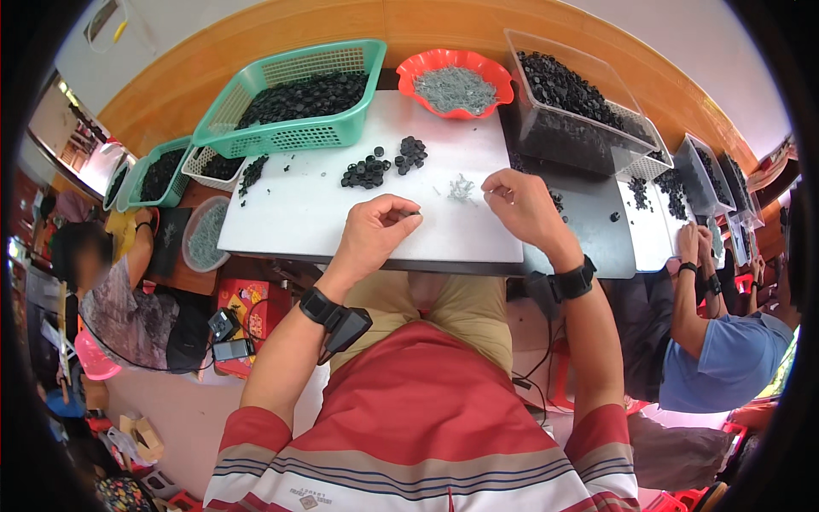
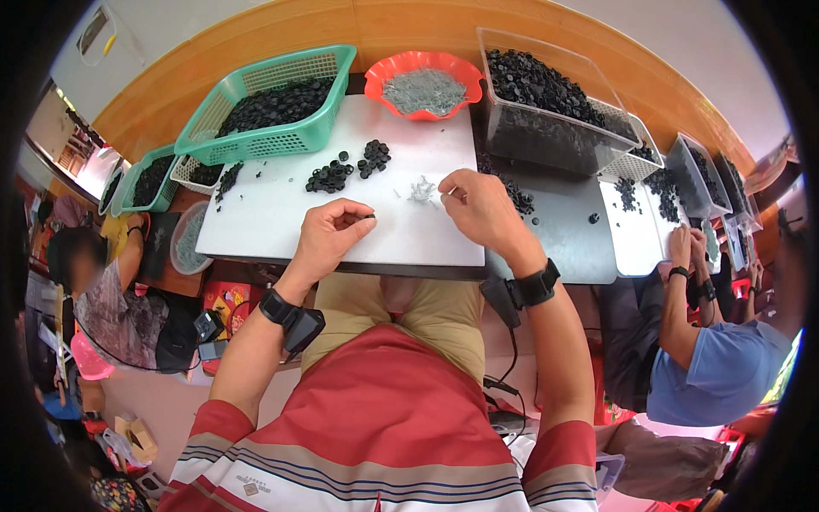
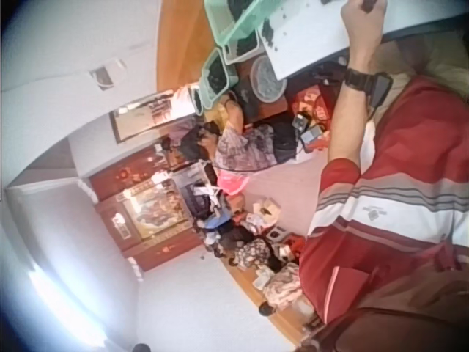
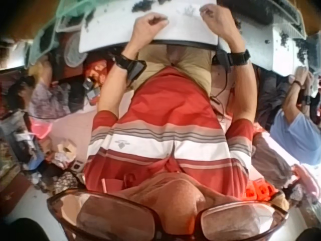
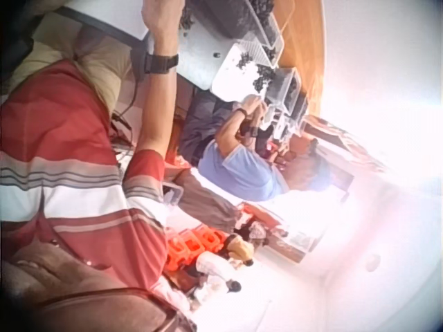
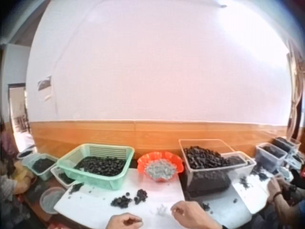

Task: Assembling small black plastic components with smaller grey parts by hand.

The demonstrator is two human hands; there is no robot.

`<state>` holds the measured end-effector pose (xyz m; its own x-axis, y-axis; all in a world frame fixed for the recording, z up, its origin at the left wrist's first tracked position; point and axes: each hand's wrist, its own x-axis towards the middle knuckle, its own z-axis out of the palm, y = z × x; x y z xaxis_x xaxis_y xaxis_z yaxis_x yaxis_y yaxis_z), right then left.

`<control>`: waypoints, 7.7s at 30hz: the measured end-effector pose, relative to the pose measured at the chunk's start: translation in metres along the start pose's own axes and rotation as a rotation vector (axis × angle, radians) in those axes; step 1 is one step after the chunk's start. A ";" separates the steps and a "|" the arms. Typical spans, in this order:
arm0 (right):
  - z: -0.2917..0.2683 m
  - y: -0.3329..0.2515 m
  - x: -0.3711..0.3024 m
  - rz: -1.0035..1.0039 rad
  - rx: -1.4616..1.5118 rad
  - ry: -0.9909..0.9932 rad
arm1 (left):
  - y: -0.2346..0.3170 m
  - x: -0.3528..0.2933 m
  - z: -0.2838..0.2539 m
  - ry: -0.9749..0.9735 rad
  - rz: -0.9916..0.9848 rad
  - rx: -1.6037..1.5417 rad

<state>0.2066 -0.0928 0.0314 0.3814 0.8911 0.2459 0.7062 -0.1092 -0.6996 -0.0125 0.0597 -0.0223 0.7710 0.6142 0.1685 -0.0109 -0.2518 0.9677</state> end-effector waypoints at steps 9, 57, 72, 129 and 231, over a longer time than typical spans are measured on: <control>0.014 0.003 -0.035 -0.033 0.245 0.050 | -0.002 0.000 0.000 -0.016 0.012 -0.003; 0.082 -0.016 -0.029 0.048 0.787 0.074 | 0.010 -0.006 -0.007 -0.119 -0.069 -0.067; 0.081 -0.022 -0.028 0.043 0.783 0.024 | 0.010 -0.005 -0.003 -0.112 -0.018 -0.061; 0.092 -0.034 -0.036 -0.149 0.519 0.207 | 0.019 -0.004 -0.008 -0.118 -0.224 -0.402; 0.080 -0.010 -0.044 -0.167 0.504 0.445 | 0.013 0.115 -0.053 -0.021 0.111 1.008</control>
<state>0.1353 -0.0954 -0.0265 0.5764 0.6006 0.5542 0.4545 0.3280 -0.8282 0.0420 0.1667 0.0196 0.8094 0.5379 0.2355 0.4516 -0.8266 0.3360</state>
